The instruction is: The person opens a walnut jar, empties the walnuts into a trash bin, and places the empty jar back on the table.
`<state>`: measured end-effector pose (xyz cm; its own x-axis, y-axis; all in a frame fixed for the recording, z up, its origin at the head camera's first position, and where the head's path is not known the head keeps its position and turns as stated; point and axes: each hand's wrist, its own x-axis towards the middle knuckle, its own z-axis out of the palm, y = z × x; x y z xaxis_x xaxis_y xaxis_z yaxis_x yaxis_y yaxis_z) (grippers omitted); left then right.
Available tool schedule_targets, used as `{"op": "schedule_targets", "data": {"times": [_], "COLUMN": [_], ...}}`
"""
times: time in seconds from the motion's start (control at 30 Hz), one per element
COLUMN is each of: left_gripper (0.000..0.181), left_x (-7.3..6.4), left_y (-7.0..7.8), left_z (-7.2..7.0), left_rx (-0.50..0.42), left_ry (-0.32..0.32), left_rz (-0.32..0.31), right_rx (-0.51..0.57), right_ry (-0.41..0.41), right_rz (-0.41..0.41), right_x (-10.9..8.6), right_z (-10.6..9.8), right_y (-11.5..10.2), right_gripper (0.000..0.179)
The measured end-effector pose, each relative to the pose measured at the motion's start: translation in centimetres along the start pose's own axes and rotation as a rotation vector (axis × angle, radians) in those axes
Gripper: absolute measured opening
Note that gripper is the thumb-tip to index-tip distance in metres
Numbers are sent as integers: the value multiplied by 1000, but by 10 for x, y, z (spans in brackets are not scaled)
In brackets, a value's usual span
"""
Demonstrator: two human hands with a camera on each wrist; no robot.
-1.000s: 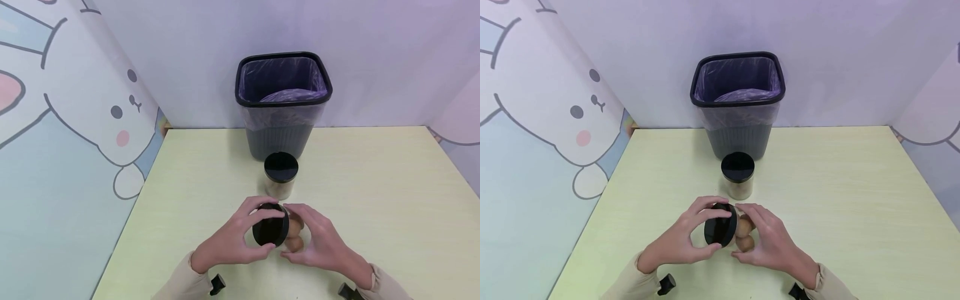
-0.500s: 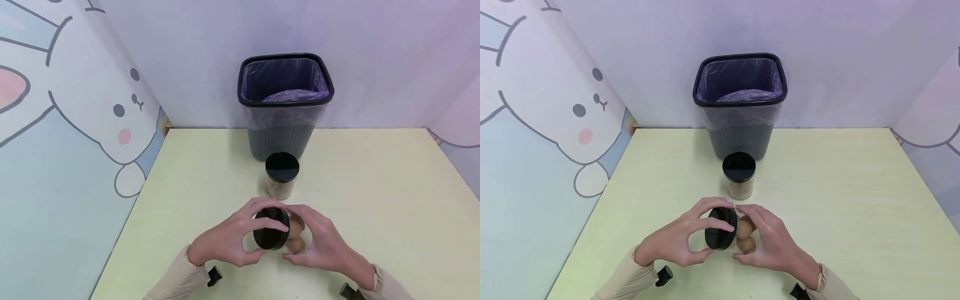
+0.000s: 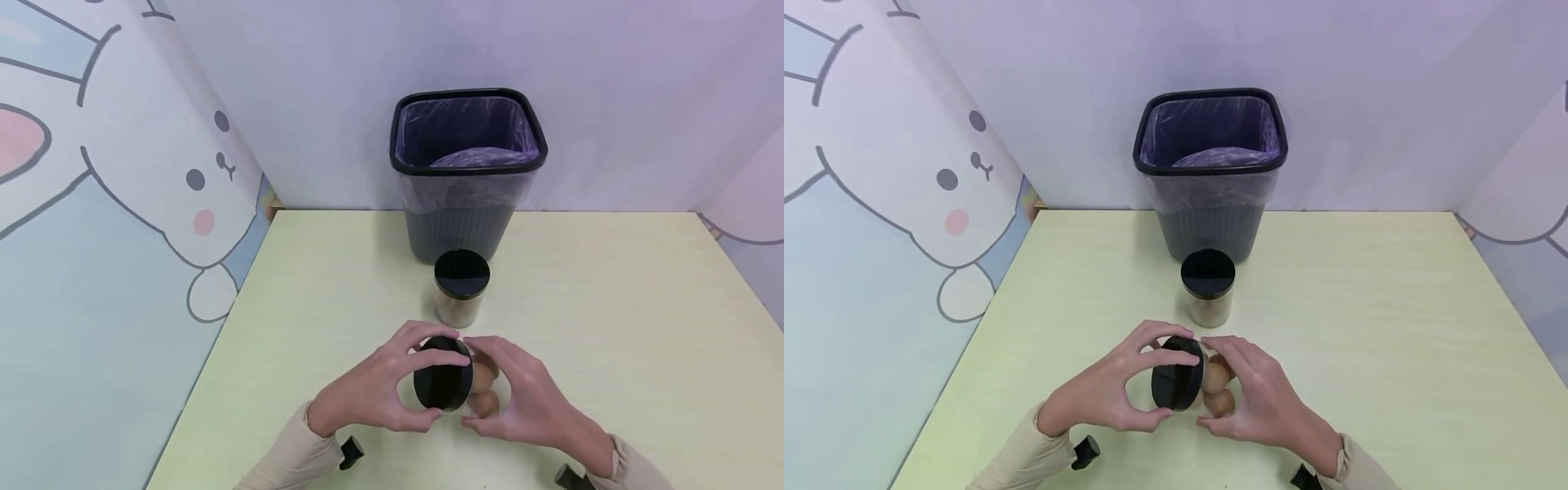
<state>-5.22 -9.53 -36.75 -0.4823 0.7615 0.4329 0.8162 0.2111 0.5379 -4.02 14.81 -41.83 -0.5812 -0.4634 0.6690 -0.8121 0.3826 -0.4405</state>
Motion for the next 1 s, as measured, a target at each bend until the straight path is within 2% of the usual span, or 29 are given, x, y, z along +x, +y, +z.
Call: {"op": "schedule_targets", "data": {"times": [0.23,0.5,0.77,1.0], "left_gripper": [65,64,61,62], "left_x": [-2,-1,-2,-1], "left_y": [1,2,7,5], "left_z": [5,8,8,11], "left_rx": [16,28,-17,19], "left_ry": [56,119,133,179], "left_rz": [-78,-117,-205,-204], "right_rx": [-16,-17,-28,-36], "right_ry": [-9,-10,-20,-12], "right_rz": [7,-4,6,2], "right_x": [-1,0,1,2], "right_z": [-1,0,0,0], "right_y": [0,-1,-5,-6], "right_gripper": [98,97,97,97]}}
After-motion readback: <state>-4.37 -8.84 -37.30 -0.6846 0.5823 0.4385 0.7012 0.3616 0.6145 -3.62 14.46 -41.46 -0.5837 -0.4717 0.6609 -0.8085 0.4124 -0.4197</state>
